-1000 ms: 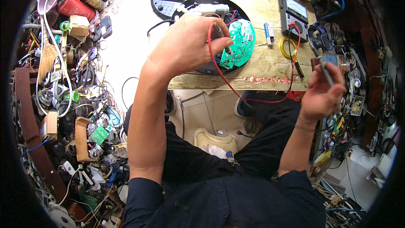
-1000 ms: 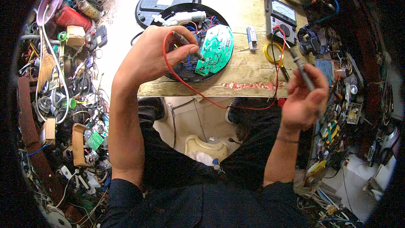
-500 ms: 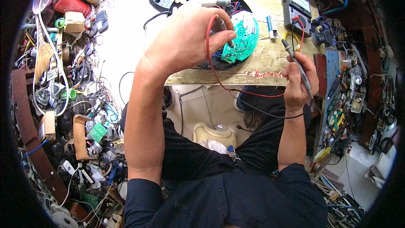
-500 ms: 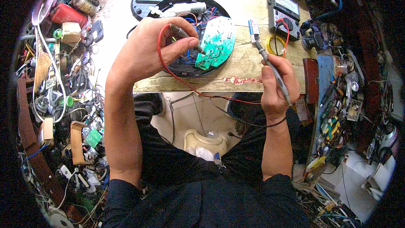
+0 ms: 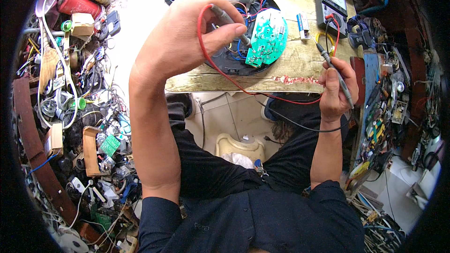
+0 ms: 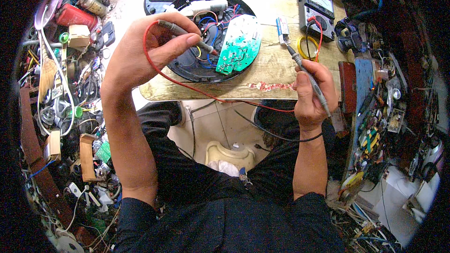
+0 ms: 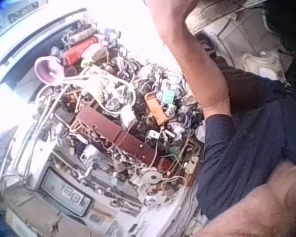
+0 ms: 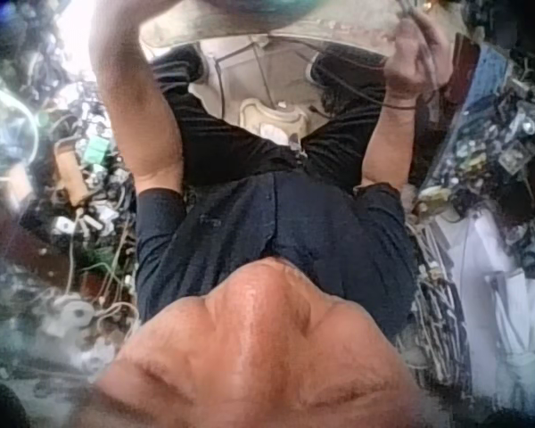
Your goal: The person uses a multimeter to test various points on a green circuit board. They hold the red probe in the left hand and the black probe in the right hand, touching different components on the board while occasionally glancing at the multimeter display.
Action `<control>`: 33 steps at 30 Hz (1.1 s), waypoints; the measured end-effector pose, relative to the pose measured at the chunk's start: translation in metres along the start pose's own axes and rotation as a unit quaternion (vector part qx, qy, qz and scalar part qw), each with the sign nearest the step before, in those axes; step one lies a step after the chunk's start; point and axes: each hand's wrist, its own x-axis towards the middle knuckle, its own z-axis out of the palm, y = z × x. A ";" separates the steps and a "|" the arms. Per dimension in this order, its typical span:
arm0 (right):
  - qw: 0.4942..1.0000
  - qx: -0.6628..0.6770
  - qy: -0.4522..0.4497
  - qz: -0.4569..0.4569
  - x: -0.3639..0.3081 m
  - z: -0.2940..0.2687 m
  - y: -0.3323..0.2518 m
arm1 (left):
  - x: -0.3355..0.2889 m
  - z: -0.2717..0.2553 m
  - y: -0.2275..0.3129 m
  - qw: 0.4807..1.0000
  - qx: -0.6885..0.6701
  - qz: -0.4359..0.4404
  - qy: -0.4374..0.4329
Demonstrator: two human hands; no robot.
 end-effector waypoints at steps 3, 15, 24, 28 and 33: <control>0.999 -0.024 -0.009 -0.020 0.001 0.002 0.000 | -0.002 -0.004 -0.001 1.000 0.016 -0.016 -0.003; 0.996 -0.071 -0.046 -0.035 0.001 0.002 -0.002 | -0.004 0.001 -0.010 0.999 0.030 -0.008 0.014; 0.990 -0.113 -0.058 -0.057 0.002 0.002 -0.003 | 0.000 0.008 -0.011 0.998 0.055 0.017 0.021; 0.989 -0.118 -0.063 -0.058 0.002 0.001 -0.003 | 0.002 0.010 -0.014 0.998 0.058 0.029 0.027; 0.991 -0.107 -0.062 -0.057 0.001 0.000 -0.002 | 0.003 0.012 -0.015 0.998 0.058 0.021 0.029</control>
